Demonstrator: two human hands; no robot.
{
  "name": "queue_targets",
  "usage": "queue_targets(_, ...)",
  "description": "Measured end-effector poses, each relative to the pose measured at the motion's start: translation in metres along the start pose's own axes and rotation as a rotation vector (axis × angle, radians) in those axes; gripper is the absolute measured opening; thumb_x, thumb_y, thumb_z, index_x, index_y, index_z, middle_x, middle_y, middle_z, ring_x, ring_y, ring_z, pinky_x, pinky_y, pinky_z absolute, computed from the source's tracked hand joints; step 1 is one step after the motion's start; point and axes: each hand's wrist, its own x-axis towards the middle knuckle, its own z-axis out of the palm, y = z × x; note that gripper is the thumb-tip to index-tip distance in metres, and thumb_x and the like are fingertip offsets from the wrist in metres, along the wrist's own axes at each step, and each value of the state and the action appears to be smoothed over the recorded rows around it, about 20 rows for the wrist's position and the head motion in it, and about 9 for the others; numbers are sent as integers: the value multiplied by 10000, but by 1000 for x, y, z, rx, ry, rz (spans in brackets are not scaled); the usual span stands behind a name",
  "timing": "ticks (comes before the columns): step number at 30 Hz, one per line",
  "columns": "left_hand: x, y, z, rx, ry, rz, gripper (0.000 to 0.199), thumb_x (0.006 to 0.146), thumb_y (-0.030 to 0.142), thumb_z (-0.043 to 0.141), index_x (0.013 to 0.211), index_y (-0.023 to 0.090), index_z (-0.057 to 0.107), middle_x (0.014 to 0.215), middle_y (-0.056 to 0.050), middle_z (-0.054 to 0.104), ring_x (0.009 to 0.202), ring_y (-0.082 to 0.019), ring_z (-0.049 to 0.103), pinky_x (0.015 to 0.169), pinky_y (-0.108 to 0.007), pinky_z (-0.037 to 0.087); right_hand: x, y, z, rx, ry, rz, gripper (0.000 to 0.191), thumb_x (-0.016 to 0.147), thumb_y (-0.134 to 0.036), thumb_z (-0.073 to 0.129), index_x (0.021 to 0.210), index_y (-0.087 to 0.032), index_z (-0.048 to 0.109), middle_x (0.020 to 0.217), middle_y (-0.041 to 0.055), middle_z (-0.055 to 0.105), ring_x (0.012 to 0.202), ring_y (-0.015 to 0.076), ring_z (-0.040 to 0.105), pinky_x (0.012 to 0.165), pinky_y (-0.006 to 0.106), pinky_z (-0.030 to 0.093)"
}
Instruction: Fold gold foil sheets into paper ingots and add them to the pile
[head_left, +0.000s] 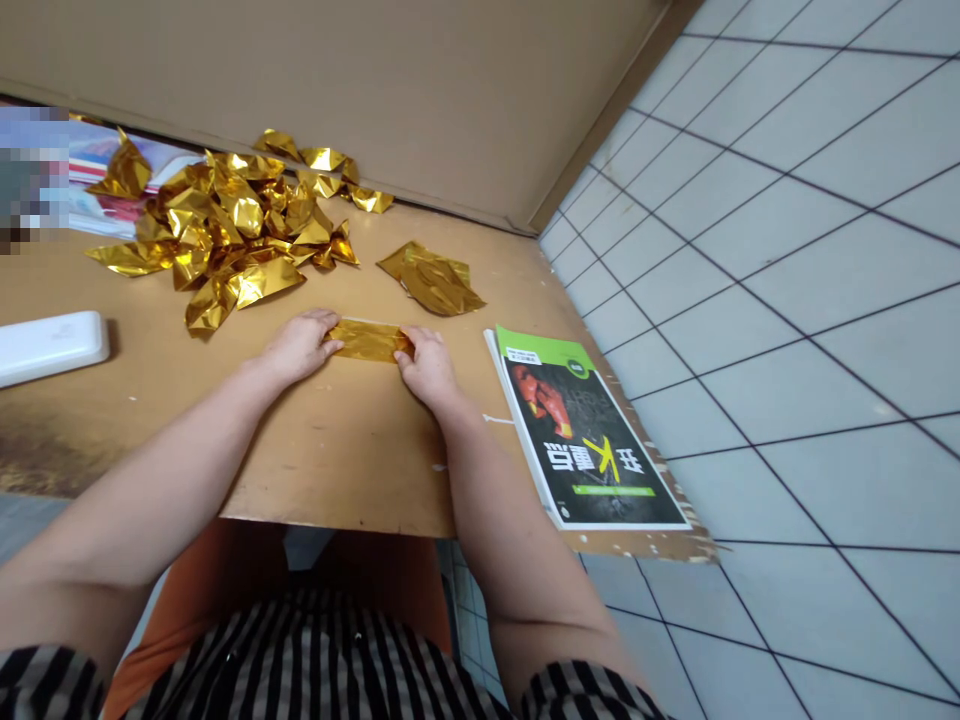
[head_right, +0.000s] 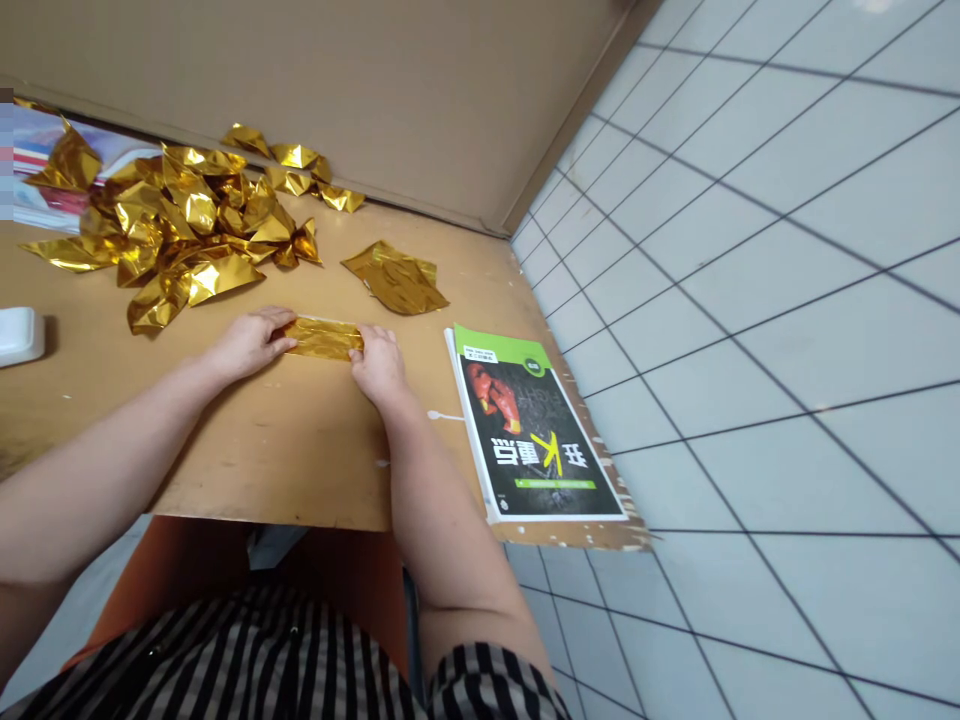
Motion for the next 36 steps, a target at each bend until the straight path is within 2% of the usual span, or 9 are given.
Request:
queue_targets(4,0,-1,1,-24,10,-30,411,861,242,512,1259,190,601,1251,-73,658,1184,-238,587,1061,-354,430,1,4,3,42,44,3,521,813,-203,480,1325,-141,550,1280,130,619,1167,302,533,1052,482,390)
queue_targets(9,-1,2,-1,-38,14,-69,514,853,230,525,1362,159,524,1333,-80,612,1231,-245,560,1084,-357,413,1,3,4,60,50,51,593,792,-206,498,1372,-82,489,1334,150,583,1221,299,503,1085,445,369)
queue_targets(12,-2,6,-4,-37,17,-85,544,848,214,539,1385,138,500,1343,-90,603,1241,-254,552,1088,-356,412,1,3,4,75,61,53,612,795,-211,493,1399,-121,458,1346,136,577,1235,296,500,1087,469,366)
queue_targets(19,-2,9,-7,-33,43,-91,582,830,169,573,1401,122,471,1334,-103,607,1245,-262,544,1091,-371,409,1,3,4,63,44,78,627,806,-201,498,1423,-115,426,1407,142,528,1280,281,475,1104,439,356)
queue_targets(23,-2,8,-5,-42,68,-94,574,821,157,582,1387,132,490,1330,-99,612,1244,-265,547,1093,-378,409,3,5,6,105,69,66,611,799,-182,513,1406,-150,449,1386,130,553,1269,288,493,1094,471,367)
queue_targets(29,-1,8,-5,-68,86,-109,580,797,129,595,1371,134,510,1347,-94,601,1266,-260,536,1114,-373,386,5,6,8,164,108,83,576,772,-126,557,1345,-129,505,1346,147,585,1236,289,526,1080,460,388)
queue_targets(36,-1,3,-1,-51,110,-78,549,802,131,572,1349,140,525,1291,-106,634,1206,-270,575,1081,-409,421,3,3,4,134,86,97,562,783,-114,539,1345,-113,501,1343,151,584,1252,283,515,1089,442,382)
